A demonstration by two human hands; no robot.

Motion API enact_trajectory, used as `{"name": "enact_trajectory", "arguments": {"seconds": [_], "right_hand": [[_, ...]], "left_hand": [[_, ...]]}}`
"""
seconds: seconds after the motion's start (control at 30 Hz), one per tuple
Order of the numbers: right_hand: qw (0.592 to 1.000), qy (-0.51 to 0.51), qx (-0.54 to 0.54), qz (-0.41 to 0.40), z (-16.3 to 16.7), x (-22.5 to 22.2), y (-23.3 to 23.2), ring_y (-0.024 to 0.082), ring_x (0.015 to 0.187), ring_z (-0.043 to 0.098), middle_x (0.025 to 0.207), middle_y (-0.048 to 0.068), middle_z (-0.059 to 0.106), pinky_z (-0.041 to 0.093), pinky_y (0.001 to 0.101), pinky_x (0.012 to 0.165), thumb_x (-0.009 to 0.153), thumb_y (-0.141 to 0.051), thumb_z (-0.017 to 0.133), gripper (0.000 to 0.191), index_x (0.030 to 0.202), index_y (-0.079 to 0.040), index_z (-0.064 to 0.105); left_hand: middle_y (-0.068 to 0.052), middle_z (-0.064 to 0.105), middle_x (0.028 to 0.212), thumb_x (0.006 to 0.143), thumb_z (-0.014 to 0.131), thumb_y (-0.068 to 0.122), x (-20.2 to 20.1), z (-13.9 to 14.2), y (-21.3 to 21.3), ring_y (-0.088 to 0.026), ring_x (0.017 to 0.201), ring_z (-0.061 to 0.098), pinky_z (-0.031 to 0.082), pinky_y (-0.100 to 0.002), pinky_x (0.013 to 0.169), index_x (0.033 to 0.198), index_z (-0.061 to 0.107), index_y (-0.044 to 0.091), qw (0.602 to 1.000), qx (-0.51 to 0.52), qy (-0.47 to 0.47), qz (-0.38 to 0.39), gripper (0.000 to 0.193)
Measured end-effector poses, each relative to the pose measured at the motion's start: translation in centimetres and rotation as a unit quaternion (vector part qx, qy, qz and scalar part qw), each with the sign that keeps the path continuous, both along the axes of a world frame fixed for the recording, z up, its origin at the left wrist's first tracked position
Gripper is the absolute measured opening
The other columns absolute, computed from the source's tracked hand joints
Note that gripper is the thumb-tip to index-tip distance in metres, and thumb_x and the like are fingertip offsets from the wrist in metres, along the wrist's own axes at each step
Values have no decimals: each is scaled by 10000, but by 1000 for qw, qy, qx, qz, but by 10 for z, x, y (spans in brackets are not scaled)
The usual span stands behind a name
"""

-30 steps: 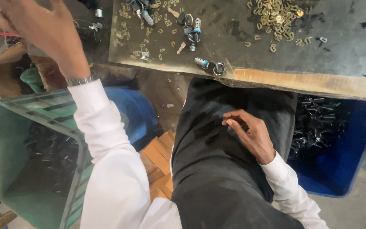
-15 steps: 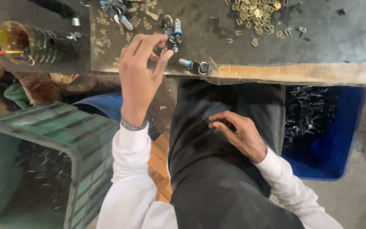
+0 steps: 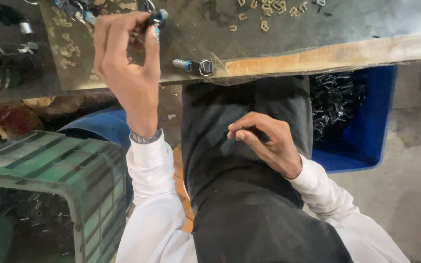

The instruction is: The person sits at a workbench assembling padlock components. They pick up a padlock body, insert and press a locking cylinder into it by hand, test the fit, and place the finished padlock on the table with other completed units, repeating the cycle.

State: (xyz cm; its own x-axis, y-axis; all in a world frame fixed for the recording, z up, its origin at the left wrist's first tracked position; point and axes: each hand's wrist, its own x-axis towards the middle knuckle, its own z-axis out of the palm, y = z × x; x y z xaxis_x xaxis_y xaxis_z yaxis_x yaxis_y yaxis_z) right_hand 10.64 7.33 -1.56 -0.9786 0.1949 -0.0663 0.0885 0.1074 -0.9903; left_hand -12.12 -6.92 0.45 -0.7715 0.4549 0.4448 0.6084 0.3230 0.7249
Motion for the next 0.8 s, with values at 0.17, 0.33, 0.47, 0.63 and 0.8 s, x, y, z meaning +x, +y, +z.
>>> {"name": "enact_trajectory", "arguments": {"seconds": [0.17,0.33,0.47,0.63,0.8], "right_hand": [[995,11,-81,-57,-1,5,2,167,1013,660,1176,94,677,546,296,921,1100,-242,586,357,1322,34,625],[911,-13,-372,-180,-13,20,1,144,1084,624,1226,86,640,518,310,965,1111,-424,563,569,1446,35,524],[893,-7,-389,-225,-21,34,0,182,1100,621,1256,122,637,515,336,958,1116,-373,625,506,1412,33,558],[959,46,-161,-228,-23,38,-2,191,1198,623,1336,146,610,500,316,1081,1106,-272,606,355,1249,52,636],[949,51,-156,-269,-24,38,-4,172,1076,614,1199,139,632,472,283,992,1078,-109,625,248,1254,65,647]], "left_hand": [[-41,651,1110,985,728,-16,56,20,10,-205,915,664,543,-317,817,1113,652,60,999,3,3,-35,167],[-8,675,1101,917,831,133,98,9,26,-211,1015,629,417,-399,951,1147,709,119,962,-61,12,-266,260],[20,668,1115,944,833,150,91,7,25,-183,1024,626,398,-399,985,1153,705,149,956,-46,-14,-289,245],[-15,604,1167,1001,801,286,58,12,32,-252,1142,520,334,-442,1008,1262,719,154,973,-185,104,-94,303],[-56,532,1226,913,688,636,43,-4,45,-292,1233,429,279,-536,1023,1366,685,106,922,-325,167,-130,697]]}}
